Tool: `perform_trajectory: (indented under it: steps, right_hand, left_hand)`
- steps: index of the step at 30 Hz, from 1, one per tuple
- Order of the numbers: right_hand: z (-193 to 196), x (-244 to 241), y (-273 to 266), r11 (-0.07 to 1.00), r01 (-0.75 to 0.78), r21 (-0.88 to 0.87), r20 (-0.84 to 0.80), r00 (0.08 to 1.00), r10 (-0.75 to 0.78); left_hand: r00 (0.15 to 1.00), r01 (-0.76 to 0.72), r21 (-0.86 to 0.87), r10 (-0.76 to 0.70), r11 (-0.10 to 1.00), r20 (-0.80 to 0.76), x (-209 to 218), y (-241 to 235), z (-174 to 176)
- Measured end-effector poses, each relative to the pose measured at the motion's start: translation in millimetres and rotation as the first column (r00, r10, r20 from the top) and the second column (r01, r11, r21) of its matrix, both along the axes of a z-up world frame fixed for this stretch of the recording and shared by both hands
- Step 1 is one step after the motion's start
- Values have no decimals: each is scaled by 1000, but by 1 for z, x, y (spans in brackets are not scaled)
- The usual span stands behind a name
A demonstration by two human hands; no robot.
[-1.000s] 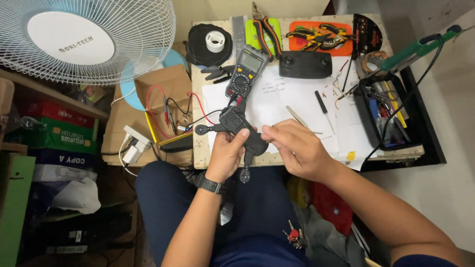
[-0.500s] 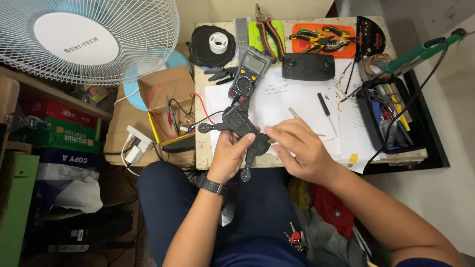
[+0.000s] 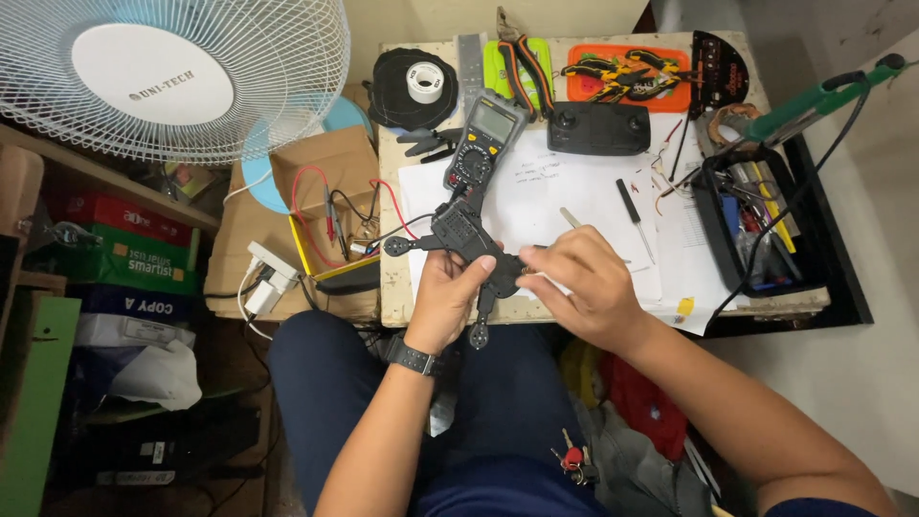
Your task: The person holds a small black quadcopter drone and uses a screwdriver to remove screws from the top cover. They unscrew multiple fasteners, set them aside, and continue removing additional screws from different positions on the drone's body.
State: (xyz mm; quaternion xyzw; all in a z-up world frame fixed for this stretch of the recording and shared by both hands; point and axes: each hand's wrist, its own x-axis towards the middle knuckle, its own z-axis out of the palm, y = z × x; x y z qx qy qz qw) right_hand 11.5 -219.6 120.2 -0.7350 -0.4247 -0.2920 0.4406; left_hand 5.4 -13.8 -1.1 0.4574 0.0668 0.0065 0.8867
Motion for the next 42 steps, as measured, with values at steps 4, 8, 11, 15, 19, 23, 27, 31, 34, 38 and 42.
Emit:
perform_trajectory:
  steps: [4, 8, 11, 15, 19, 23, 27, 31, 34, 38, 42]
  right_hand:
    - [9, -6, 12, 997, -53, 64, -78, 995, 58]
    - [2, 0, 5, 999, 30, 12, 35, 999, -30]
    - [10, -5, 14, 999, -11, 30, -21, 1000, 12]
    - [-11, 2, 4, 999, 3, 39, -14, 1000, -3]
    - [-2, -3, 10, 1000, -8, 26, -7, 1000, 8]
    - [3, -7, 12, 998, 3, 57, -46, 999, 0]
    - [13, -7, 7, 988, 86, 132, -161, 985, -64]
    - [27, 44, -28, 979, 114, 169, -201, 976, -79]
    - [19, 90, -54, 987, 74, 143, -474, 881, 3]
    - [-20, 119, -66, 987, 142, -75, -494, 854, -160]
    - [-44, 132, -56, 885, 245, -396, -368, 841, -398]
  left_hand:
    - [1000, 7, 10, -6, 1000, -4, 0, 2, 12]
    - [1000, 0, 11, 0, 1000, 6, 1, 1, 5]
    - [1000, -20, 1, 20, 1000, 17, 2, 3, 0]
    - [999, -28, 2, 28, 1000, 28, 2, 2, 13]
    - [999, -36, 8, 36, 999, 30, 3, 2, 1]
    - [999, -38, -25, 38, 999, 26, 2, -1, -15]
    - [998, -61, -23, 62, 998, 28, -2, 0, 7]
    - [995, -79, -86, 83, 993, 53, -7, -1, 27]
    - [997, -82, -55, 82, 995, 0, -13, 4, 56]
    - [988, -152, -89, 150, 984, -29, -11, 5, 54]
    - [973, -215, -105, 204, 971, -108, -8, 6, 53]
